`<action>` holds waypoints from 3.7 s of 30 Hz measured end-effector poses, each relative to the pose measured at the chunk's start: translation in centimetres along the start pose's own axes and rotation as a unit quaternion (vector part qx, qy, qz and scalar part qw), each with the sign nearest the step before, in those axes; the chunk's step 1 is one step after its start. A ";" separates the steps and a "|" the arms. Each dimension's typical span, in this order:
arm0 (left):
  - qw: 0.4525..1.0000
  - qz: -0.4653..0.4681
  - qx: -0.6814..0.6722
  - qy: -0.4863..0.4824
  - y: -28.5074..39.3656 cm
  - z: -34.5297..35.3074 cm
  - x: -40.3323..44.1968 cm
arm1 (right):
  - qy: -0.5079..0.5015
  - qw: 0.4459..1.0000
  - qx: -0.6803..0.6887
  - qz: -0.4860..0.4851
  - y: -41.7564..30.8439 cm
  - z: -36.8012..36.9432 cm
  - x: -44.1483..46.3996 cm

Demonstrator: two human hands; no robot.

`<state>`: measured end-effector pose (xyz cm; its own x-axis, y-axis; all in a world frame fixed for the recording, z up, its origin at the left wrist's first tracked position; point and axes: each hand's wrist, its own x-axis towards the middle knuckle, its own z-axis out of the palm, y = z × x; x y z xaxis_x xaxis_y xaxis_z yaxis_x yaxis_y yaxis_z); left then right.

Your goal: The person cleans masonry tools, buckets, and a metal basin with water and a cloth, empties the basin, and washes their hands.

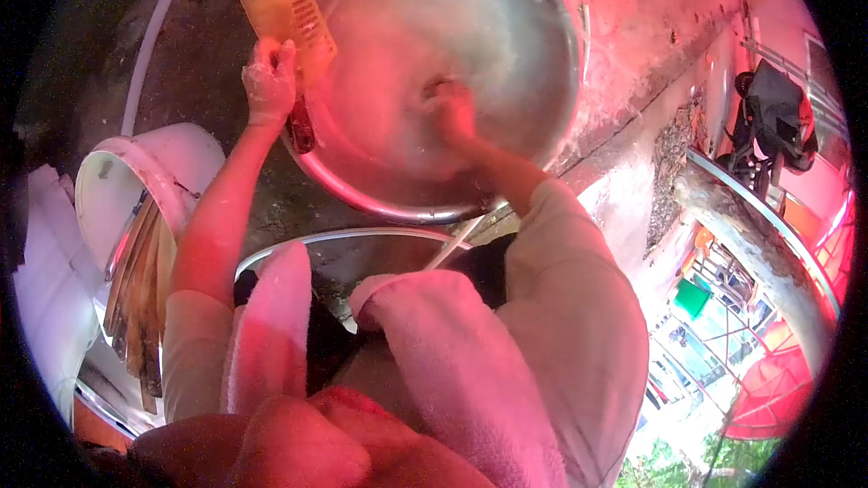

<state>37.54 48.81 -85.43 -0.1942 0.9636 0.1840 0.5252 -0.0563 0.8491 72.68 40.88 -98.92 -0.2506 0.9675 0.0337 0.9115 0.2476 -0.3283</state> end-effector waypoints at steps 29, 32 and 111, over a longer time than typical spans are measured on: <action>0.959 -0.154 -0.131 -0.197 2.1 -6.0 -12.1 | -0.121 0.981 0.148 0.002 -7.3 -15.2 -11.2; 0.949 -0.202 -0.177 -0.162 5.6 -6.4 -12.3 | -0.088 0.986 0.024 -0.140 -11.8 -20.1 -13.4; 0.953 -0.180 -0.042 -0.239 3.4 1.2 -4.7 | 0.322 0.697 0.584 0.263 -1.0 -26.9 -15.5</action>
<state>41.24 44.38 -83.99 0.0603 0.9321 -0.3570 0.4242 0.2998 0.8545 84.43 26.99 -73.72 0.5583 0.8249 -0.0879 -0.1593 0.0026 -0.9872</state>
